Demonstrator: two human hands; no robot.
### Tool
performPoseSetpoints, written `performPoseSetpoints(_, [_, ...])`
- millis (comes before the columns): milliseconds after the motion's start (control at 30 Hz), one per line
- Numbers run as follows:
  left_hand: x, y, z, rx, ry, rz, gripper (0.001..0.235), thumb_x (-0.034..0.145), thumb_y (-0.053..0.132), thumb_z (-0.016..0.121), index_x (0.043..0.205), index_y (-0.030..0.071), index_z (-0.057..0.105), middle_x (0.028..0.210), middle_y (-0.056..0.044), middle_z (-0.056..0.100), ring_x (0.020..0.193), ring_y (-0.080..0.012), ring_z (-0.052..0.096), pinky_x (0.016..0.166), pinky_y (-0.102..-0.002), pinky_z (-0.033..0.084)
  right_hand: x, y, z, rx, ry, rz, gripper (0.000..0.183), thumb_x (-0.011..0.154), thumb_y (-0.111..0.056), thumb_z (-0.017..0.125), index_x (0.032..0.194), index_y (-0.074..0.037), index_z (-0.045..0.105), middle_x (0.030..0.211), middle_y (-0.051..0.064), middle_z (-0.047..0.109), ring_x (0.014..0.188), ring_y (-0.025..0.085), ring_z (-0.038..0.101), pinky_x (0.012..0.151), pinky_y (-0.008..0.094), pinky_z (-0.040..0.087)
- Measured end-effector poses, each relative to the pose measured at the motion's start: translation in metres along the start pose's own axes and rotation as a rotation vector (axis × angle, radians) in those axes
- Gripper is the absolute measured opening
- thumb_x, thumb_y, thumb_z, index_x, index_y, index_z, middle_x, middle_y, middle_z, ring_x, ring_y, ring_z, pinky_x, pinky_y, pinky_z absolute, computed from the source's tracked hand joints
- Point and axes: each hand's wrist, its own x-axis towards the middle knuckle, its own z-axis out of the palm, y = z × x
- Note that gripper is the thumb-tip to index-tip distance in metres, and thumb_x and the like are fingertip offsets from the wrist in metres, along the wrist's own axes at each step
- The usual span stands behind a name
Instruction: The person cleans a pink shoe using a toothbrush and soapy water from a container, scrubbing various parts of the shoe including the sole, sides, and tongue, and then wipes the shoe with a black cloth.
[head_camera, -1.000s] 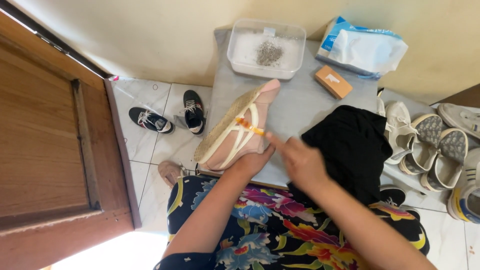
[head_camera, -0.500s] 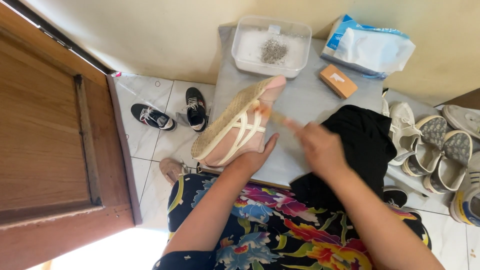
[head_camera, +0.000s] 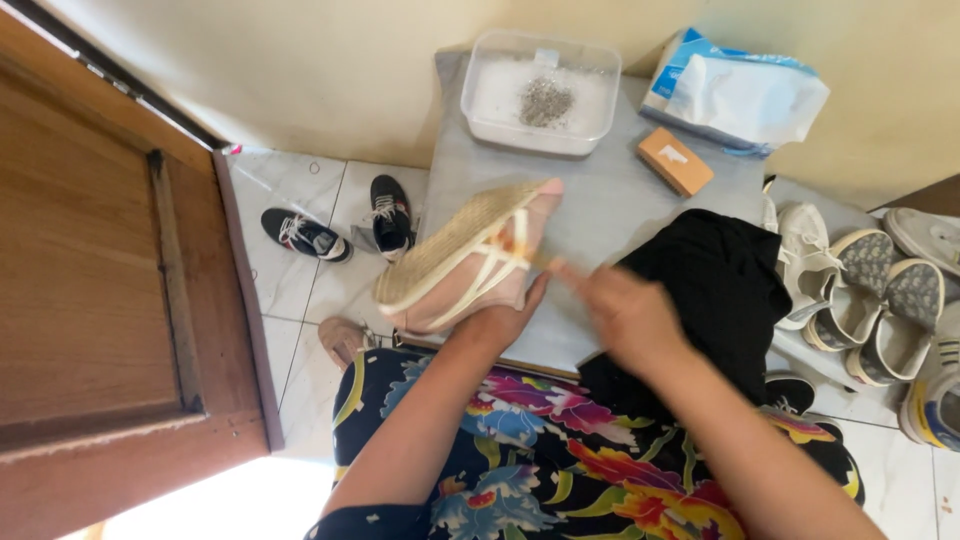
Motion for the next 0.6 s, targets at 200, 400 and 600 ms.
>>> performPoseSetpoints(200, [-0.011,0.022,-0.017,0.03,0.204,0.1,0.068,0.1,0.047,0.058,0.15,0.002,0.046,0.154,-0.026,0.045,0.143,-0.0392,0.04,0.123,-0.056,0.023,0.01,0.043,-0.023,-0.077,0.052,0.097,0.038,0.1,-0.018,0.061,0.132,-0.036,0.073,0.085,-0.006,0.068,0.076,0.019,0.07,0.068,0.029,0.055])
performPoseSetpoints(400, [-0.01,0.019,-0.024,0.152,0.517,0.32,0.035,0.094,0.043,0.072,0.101,0.009,0.072,0.089,-0.022,0.065,0.096,-0.0327,0.066,0.094,-0.05,0.05,0.007,0.013,0.0,0.125,0.016,0.02,0.039,0.097,-0.015,0.058,0.129,-0.031,0.075,0.079,0.001,0.068,0.071,0.027,0.071,0.067,0.033,0.057])
performPoseSetpoints(600, [-0.011,0.021,-0.038,-0.267,-0.049,-0.023,0.096,0.092,0.076,0.046,0.159,0.008,0.033,0.165,-0.018,0.03,0.15,-0.038,0.029,0.126,-0.055,0.013,0.023,0.049,-0.037,0.032,0.052,0.019,0.037,0.1,-0.012,0.062,0.13,-0.029,0.076,0.082,0.002,0.068,0.074,0.025,0.069,0.07,0.033,0.054])
